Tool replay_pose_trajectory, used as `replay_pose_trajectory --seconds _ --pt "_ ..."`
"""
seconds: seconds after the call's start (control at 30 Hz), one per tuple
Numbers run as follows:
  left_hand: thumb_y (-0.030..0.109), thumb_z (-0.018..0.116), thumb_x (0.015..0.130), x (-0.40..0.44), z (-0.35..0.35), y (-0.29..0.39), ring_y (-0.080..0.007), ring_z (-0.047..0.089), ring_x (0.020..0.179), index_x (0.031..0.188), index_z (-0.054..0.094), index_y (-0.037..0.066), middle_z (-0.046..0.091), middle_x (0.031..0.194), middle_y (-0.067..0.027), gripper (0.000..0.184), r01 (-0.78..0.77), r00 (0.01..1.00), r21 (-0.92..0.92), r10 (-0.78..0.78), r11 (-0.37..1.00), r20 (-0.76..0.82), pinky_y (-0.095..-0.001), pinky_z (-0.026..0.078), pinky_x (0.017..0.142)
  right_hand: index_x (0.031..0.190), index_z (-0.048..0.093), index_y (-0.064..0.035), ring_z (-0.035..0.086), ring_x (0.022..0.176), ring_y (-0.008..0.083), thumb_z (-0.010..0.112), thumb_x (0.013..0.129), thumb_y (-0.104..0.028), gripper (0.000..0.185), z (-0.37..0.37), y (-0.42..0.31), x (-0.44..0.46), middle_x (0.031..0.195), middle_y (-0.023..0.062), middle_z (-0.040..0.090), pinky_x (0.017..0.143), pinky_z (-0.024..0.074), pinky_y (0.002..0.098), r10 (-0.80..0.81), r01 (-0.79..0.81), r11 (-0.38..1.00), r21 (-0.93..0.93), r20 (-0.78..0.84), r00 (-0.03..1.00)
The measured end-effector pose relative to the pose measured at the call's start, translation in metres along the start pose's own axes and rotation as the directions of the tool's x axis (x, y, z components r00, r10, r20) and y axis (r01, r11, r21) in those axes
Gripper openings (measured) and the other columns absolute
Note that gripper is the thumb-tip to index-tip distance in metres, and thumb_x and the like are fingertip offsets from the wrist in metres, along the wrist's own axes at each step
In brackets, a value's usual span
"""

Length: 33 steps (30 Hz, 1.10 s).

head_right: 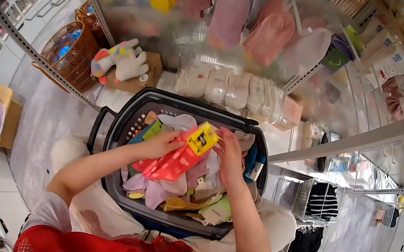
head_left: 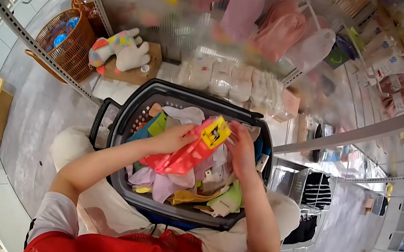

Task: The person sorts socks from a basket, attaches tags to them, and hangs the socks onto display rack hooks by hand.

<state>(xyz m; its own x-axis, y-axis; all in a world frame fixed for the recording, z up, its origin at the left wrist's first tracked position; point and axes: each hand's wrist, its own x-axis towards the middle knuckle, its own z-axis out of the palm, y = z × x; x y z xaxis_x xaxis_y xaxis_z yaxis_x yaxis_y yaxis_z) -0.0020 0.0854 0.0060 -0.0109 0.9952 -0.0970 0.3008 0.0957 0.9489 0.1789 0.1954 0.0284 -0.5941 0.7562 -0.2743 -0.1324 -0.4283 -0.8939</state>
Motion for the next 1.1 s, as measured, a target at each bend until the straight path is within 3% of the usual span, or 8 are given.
replay_pose_trajectory --seconds 0.13,0.27,0.43,0.6,0.7,0.8,0.9,1.1 --pt "0.022 0.039 0.092 -0.005 0.008 0.022 -0.0127 0.054 0.094 0.116 0.045 0.004 0.055 0.106 -0.007 0.031 0.168 0.974 -0.769 -0.225 0.616 0.032 -0.026 0.044 0.081 0.117 0.044 -0.0014 0.048 0.099 0.0108 0.05 0.087 -0.024 0.038 0.025 0.004 -0.021 0.11 0.0042 0.052 0.083 0.0386 0.0255 0.109 -0.12 0.988 0.092 0.121 0.987" --pt "0.032 0.034 0.093 -0.01 0.01 0.019 -0.0136 0.054 0.097 0.12 0.042 0.004 0.053 0.111 -0.0082 0.039 0.177 0.979 -0.861 -0.178 0.477 0.102 -0.0269 0.044 0.084 0.109 0.051 -0.0002 0.053 0.087 0.0096 0.058 0.083 -0.016 0.031 0.026 0.018 -0.028 0.099 0.0026 0.058 0.075 0.0413 0.0213 0.122 -0.107 0.974 -0.202 0.066 0.99" --pt "0.019 0.051 0.087 -0.01 0.01 0.014 -0.0112 0.054 0.089 0.115 0.045 0.001 0.056 0.101 -0.0062 0.034 0.121 0.979 -0.475 -0.183 0.872 -0.087 -0.0241 0.044 0.077 0.11 0.051 -0.0031 0.055 0.084 0.0088 0.055 0.085 -0.013 0.027 0.017 0.017 -0.021 0.098 0.004 0.058 0.069 0.0452 0.0213 0.041 0.019 0.9 -0.436 0.128 0.991" --pt "0.016 0.056 0.084 -0.004 -0.056 0.014 -0.0093 0.055 0.078 0.104 0.051 -0.001 0.059 0.089 -0.0038 0.027 0.237 0.965 -0.255 -0.257 0.937 -0.048 -0.023 0.045 0.07 0.094 0.057 -0.0025 0.056 0.085 0.0285 0.057 0.077 -0.007 0.018 -0.027 -0.044 -0.022 0.089 0.0131 0.058 0.073 0.0431 0.0344 -0.625 0.21 -0.038 -0.977 0.187 0.758" --pt "0.018 0.06 0.077 -0.003 -0.1 0.027 -0.0182 0.058 0.074 0.1 0.054 -0.004 0.06 0.082 -0.0139 0.032 0.095 0.994 0.233 -0.079 0.968 -0.078 -0.0286 0.044 0.068 0.107 0.048 0.0056 0.05 0.093 0.0373 0.059 0.077 -0.013 0.037 -0.082 -0.044 -0.029 0.1 0.0224 0.053 0.082 0.0398 0.0397 -0.635 -0.071 0.102 -0.992 -0.12 0.764" --pt "0.02 0.06 0.078 -0.008 -0.117 0.021 -0.0182 0.058 0.073 0.099 0.053 -0.004 0.06 0.083 -0.0136 0.032 0.072 0.987 0.206 -0.041 0.976 -0.153 -0.0293 0.044 0.067 0.112 0.042 0.0079 0.049 0.098 0.0411 0.054 0.082 -0.033 0.052 -0.122 -0.029 -0.036 0.103 0.0286 0.051 0.082 0.0402 0.0431 -0.5 -0.398 -0.002 -0.917 -0.344 0.795" --pt "0.022 0.058 0.079 -0.009 -0.122 0.016 -0.0266 0.059 0.073 0.096 0.053 -0.004 0.059 0.08 -0.0182 0.031 0.078 0.982 0.206 -0.04 0.975 -0.184 -0.0327 0.044 0.066 0.101 0.047 0.0084 0.054 0.087 0.0452 0.042 0.085 -0.048 0.059 -0.109 -0.031 -0.023 0.088 0.0304 0.057 0.077 0.0419 0.0473 -0.231 -0.428 0.008 -0.904 -0.418 0.879" --pt "0.021 0.058 0.078 -0.011 -0.119 0.005 -0.038 0.055 0.072 0.09 0.052 -0.003 0.057 0.075 -0.0222 0.028 0.132 0.989 0.476 -0.081 0.87 -0.126 -0.0398 0.043 0.063 0.082 0.055 0.0038 0.056 0.072 0.0442 0.036 0.087 -0.045 0.052 -0.096 -0.025 -0.016 0.074 0.0272 0.058 0.065 0.0444 0.0488 -0.29 -0.407 -0.23 -0.884 -0.337 0.896"
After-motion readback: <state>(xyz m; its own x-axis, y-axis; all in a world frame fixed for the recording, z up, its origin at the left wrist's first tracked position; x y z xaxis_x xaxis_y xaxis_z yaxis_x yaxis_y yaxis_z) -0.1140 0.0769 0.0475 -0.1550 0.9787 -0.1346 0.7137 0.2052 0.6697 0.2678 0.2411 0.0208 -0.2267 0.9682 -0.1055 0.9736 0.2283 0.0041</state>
